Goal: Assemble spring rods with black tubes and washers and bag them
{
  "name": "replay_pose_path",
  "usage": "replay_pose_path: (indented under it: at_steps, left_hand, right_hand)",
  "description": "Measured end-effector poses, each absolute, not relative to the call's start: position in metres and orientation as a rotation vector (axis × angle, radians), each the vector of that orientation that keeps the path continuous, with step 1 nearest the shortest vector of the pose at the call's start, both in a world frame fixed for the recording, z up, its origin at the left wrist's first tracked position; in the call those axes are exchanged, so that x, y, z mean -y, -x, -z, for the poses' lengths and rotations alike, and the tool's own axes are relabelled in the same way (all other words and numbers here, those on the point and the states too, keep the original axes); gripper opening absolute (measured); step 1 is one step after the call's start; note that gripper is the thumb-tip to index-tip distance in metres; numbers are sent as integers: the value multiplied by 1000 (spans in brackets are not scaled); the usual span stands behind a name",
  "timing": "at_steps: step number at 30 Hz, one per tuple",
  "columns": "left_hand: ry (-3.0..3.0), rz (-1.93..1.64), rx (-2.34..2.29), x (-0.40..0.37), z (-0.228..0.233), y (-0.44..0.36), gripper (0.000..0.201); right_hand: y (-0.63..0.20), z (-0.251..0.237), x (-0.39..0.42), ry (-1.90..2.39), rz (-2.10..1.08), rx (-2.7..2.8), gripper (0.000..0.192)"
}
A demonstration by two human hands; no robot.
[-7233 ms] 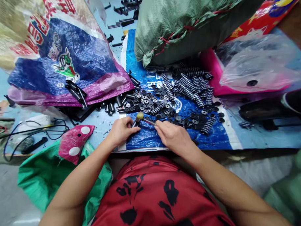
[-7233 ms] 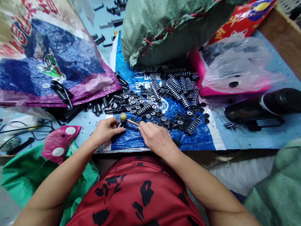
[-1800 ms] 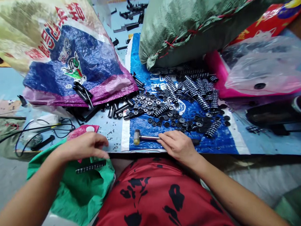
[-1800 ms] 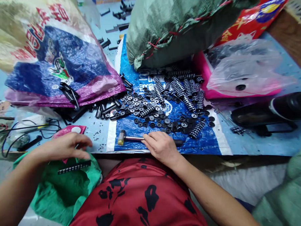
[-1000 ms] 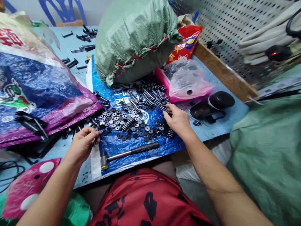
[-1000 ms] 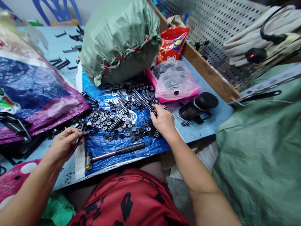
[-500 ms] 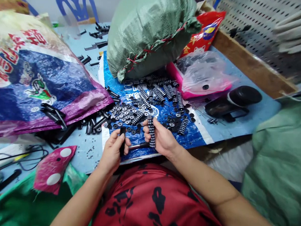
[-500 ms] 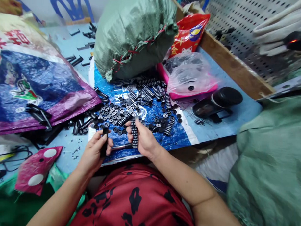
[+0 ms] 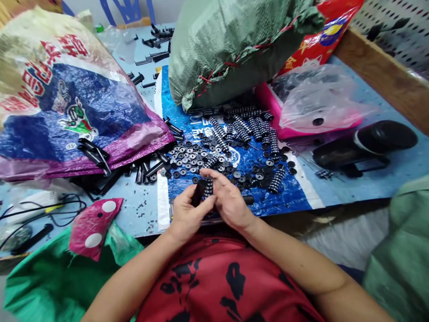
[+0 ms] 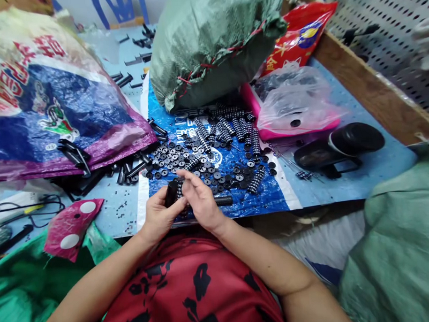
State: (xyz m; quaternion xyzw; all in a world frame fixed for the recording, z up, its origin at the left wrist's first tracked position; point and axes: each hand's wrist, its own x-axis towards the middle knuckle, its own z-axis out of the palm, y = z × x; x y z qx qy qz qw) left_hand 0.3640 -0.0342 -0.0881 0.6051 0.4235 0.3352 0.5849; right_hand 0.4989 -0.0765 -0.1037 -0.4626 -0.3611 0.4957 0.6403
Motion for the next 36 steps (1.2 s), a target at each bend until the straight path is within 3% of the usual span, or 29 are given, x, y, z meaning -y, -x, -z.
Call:
replay_pose_path:
  at_steps: [2, 4, 8, 11, 18, 23, 27, 29, 32, 33, 36]
  left_hand:
    - [-1333, -739, -1003, 32, 85, -357, 30]
    - [-1294, -704, -1002, 30, 82, -351, 35]
    - [-1308, -669, -1008, 29, 79, -347, 47]
    - [-1274, -712, -1060, 32, 80, -350, 62]
    - [-969, -758, -926, 37, 86, -349, 41]
    - [-889, -625, -947, 29, 87, -337, 44]
    - [-713, -554, -952, 27, 82, -334, 55]
    - [-704, -619, -1003, 23, 79, -330, 62]
    - [-803, -868, -1094, 10, 78, -318, 66]
    - [-845, -953, -1115, 5, 79, -314, 65]
    - [-1040, -1087, -1165, -5, 89, -301, 57]
  right_hand:
    - [-514, 110, 82, 1075, -844, 1278, 101]
    - [-527, 112, 85, 1066, -549, 1652, 123]
    - [-533, 110, 87, 1029, -287, 1850, 103]
    - [-526, 107, 90, 1070, -174, 1847, 105]
    - [-512, 108, 96, 1166, 126, 1869, 102]
    - [-509, 109, 98, 1218, 157, 1938, 96]
    - [-507, 114, 96, 1243, 43, 1924, 105]
    - [-506, 118, 95, 1305, 10, 1936, 91]
    - [-504, 125, 95, 1472, 31, 2050, 27]
    - [-504, 126, 96, 1522, 37, 2082, 17]
    - [-508, 127, 100, 1604, 71, 2027, 19]
